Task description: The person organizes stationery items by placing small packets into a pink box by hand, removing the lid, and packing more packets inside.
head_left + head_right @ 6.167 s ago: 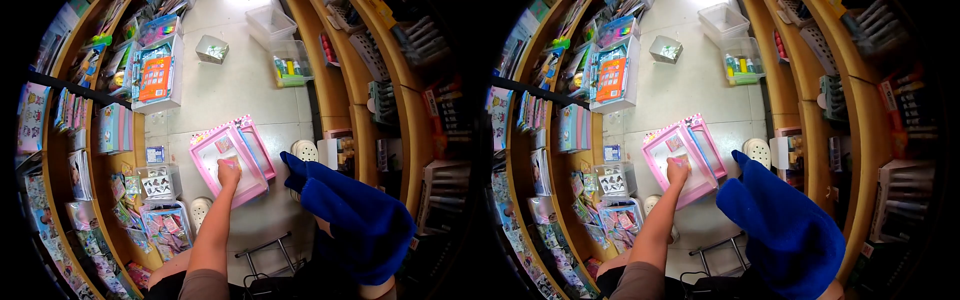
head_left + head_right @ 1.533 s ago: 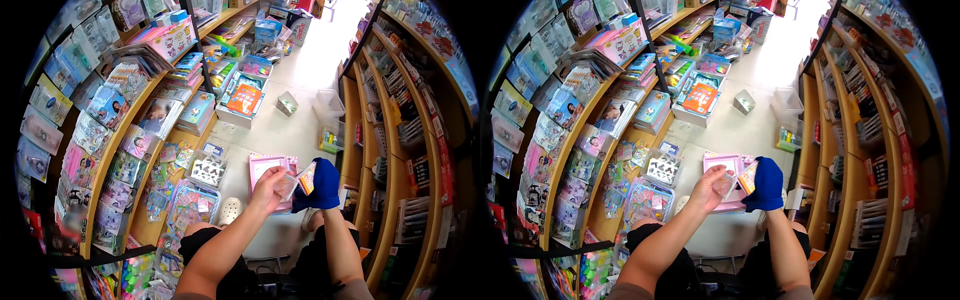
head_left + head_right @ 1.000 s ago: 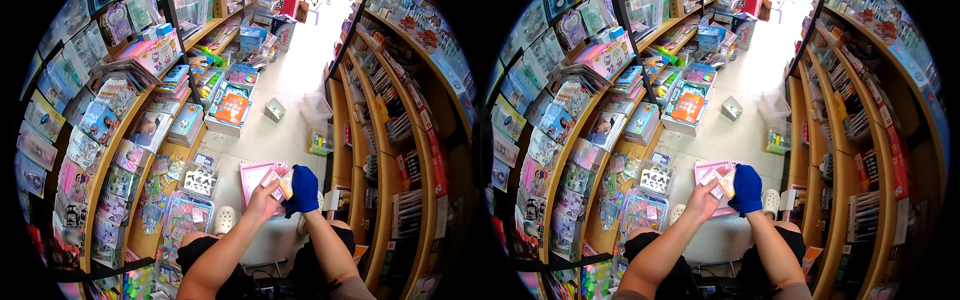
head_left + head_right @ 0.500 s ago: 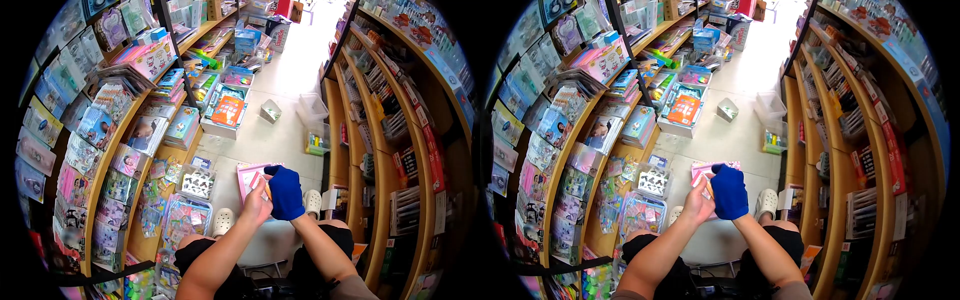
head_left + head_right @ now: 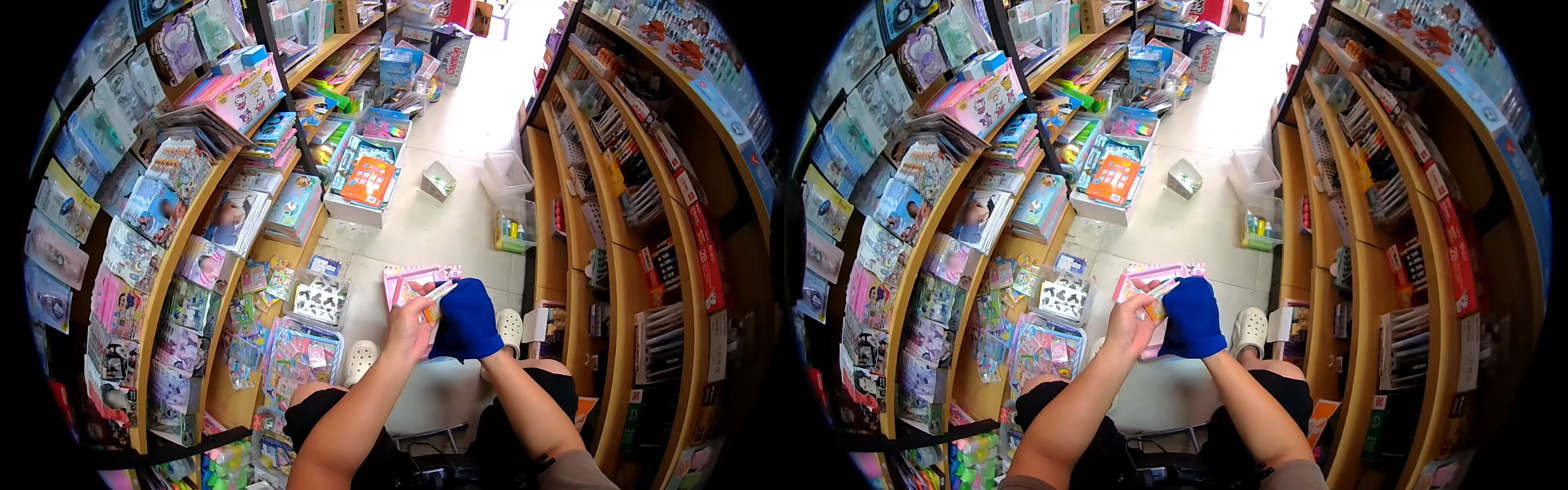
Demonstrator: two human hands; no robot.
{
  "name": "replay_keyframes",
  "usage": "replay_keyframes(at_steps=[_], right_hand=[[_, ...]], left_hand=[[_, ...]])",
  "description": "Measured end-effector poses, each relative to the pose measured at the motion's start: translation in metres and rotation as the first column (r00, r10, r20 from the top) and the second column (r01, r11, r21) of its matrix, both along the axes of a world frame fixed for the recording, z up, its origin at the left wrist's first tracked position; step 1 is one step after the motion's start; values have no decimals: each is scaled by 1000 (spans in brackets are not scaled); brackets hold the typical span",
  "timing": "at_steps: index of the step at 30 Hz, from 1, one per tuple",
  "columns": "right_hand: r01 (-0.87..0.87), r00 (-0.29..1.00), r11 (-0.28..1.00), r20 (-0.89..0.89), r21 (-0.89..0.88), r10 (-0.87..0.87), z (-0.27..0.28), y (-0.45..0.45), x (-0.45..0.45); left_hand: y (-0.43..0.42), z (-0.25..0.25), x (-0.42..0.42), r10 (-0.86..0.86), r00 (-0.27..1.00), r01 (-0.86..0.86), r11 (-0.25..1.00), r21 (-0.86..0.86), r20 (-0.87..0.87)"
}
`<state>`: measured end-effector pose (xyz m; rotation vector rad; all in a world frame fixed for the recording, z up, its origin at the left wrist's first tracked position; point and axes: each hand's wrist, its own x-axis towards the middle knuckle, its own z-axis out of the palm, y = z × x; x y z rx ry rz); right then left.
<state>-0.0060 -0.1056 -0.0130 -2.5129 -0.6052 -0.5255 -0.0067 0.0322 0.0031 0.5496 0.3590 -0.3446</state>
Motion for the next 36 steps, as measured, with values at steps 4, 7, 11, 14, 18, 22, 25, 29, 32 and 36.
replay_keyframes(at_steps=[4, 7, 11, 14, 18, 22, 25, 29, 32, 36], right_hand=[[-52, 979, 995, 199, 84, 34, 17, -1, 0], [12, 980, 996, 198, 88, -29, 14, -1, -1], [47, 994, 999, 104, -8, -46, 43, 11, -14], [12, 1000, 997, -18, 75, -11, 28, 18, -15], [-64, 996, 987, -56, 149, 73, 28, 21, -17], [-61, 990, 972, -111, 225, 87, 22, 17, -21], [32, 948, 966, -313, 258, 52, 20, 29, -31], [-86, 923, 994, -380, -70, 53, 28, 35, -42], [-198, 850, 979, -506, -52, 145, 12, 36, -40], [-264, 849, 960, -494, -96, 184, -19, 29, -38]], left_hand=[[3, 5, 2, -41, 995, 30, 990, -134, -86], [4, 11, 4, -11, 987, -17, 985, -173, -162], [2, -1, 9, 75, 974, -112, 979, -170, -213], [1, -12, 10, 110, 967, -136, 986, -101, -229], [-3, -7, 6, 191, 954, -203, 979, -31, -233], [-7, 2, 11, 324, 920, -321, 946, 53, -221], [-4, -13, 18, 349, 917, -330, 936, 121, -192], [-1, -14, 20, 280, 934, -245, 954, 175, -221], [2, 5, 10, 123, 958, -63, 972, 228, -260], [-12, -28, 12, 149, 970, -95, 959, 266, -193]])
